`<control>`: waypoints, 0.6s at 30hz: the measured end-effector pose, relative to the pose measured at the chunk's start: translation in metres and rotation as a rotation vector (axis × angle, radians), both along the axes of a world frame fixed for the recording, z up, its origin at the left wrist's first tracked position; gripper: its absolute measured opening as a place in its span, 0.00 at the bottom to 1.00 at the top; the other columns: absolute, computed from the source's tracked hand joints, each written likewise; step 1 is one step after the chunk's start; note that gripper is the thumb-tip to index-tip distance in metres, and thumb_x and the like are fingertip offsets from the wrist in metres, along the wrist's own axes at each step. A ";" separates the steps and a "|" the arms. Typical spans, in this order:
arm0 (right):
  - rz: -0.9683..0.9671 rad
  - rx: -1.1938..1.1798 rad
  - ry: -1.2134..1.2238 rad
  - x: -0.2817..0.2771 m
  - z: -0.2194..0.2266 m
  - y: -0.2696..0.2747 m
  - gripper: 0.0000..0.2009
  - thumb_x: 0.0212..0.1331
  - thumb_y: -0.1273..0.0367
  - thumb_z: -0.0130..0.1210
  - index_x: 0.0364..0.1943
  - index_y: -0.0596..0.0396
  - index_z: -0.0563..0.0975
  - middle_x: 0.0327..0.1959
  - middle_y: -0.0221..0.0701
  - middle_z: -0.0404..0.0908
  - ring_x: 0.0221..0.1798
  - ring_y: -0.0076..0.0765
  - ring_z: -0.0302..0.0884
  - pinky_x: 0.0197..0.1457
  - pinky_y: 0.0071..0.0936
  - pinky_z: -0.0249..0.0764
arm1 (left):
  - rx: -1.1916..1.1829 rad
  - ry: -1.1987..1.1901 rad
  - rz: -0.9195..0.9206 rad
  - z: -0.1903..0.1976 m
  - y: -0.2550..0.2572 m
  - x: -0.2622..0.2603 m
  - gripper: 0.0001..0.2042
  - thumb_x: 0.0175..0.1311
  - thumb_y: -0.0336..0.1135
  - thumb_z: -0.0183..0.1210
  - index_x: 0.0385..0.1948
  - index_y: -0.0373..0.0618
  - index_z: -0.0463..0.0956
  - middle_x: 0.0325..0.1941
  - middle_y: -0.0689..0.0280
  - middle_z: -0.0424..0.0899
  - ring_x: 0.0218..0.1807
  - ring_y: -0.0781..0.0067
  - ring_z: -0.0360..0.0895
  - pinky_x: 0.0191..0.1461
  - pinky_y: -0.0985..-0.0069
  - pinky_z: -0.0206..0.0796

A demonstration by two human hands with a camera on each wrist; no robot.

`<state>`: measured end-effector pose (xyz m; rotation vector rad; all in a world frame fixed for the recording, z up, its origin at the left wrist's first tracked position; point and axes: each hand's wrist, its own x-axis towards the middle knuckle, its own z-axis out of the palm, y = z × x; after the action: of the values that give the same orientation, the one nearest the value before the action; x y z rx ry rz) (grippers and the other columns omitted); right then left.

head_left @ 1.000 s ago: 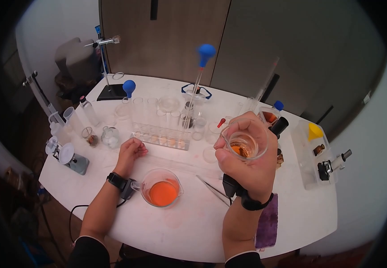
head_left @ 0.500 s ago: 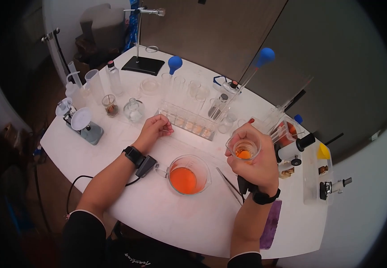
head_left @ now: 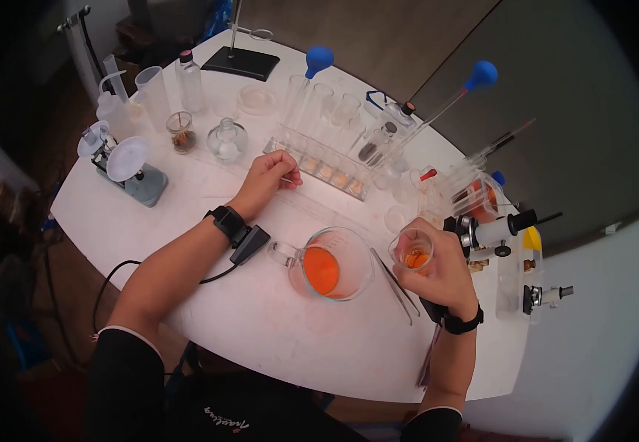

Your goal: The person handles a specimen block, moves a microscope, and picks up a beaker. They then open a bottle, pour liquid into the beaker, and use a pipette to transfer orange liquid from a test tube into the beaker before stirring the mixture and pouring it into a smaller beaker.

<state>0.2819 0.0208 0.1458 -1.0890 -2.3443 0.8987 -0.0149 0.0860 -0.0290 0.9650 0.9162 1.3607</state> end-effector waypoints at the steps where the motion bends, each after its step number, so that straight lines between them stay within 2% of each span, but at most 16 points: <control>1: -0.001 0.002 -0.030 0.000 0.002 -0.001 0.13 0.38 0.73 0.59 0.31 0.60 0.71 0.23 0.33 0.77 0.27 0.35 0.78 0.38 0.24 0.74 | 0.002 -0.002 0.000 0.001 0.000 0.000 0.09 0.71 0.36 0.50 0.33 0.44 0.75 0.33 0.67 0.81 0.38 0.77 0.79 0.45 0.80 0.71; 6: 0.023 0.092 -0.142 -0.006 0.013 -0.008 0.13 0.37 0.73 0.59 0.30 0.59 0.71 0.22 0.35 0.77 0.25 0.42 0.77 0.34 0.27 0.73 | -0.022 -0.021 -0.017 0.004 -0.001 -0.002 0.08 0.71 0.35 0.49 0.33 0.44 0.74 0.34 0.68 0.80 0.39 0.77 0.79 0.46 0.79 0.72; 18: 0.020 0.168 -0.378 -0.025 0.012 -0.009 0.11 0.39 0.71 0.59 0.29 0.57 0.71 0.22 0.38 0.78 0.26 0.49 0.78 0.30 0.34 0.72 | -0.023 -0.028 -0.048 0.003 -0.002 -0.003 0.09 0.72 0.37 0.49 0.33 0.44 0.74 0.35 0.67 0.80 0.39 0.77 0.79 0.47 0.79 0.72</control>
<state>0.2568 0.0113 0.1582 -1.2549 -2.6789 0.5231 -0.0177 0.0837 -0.0258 0.9430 0.8807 1.3172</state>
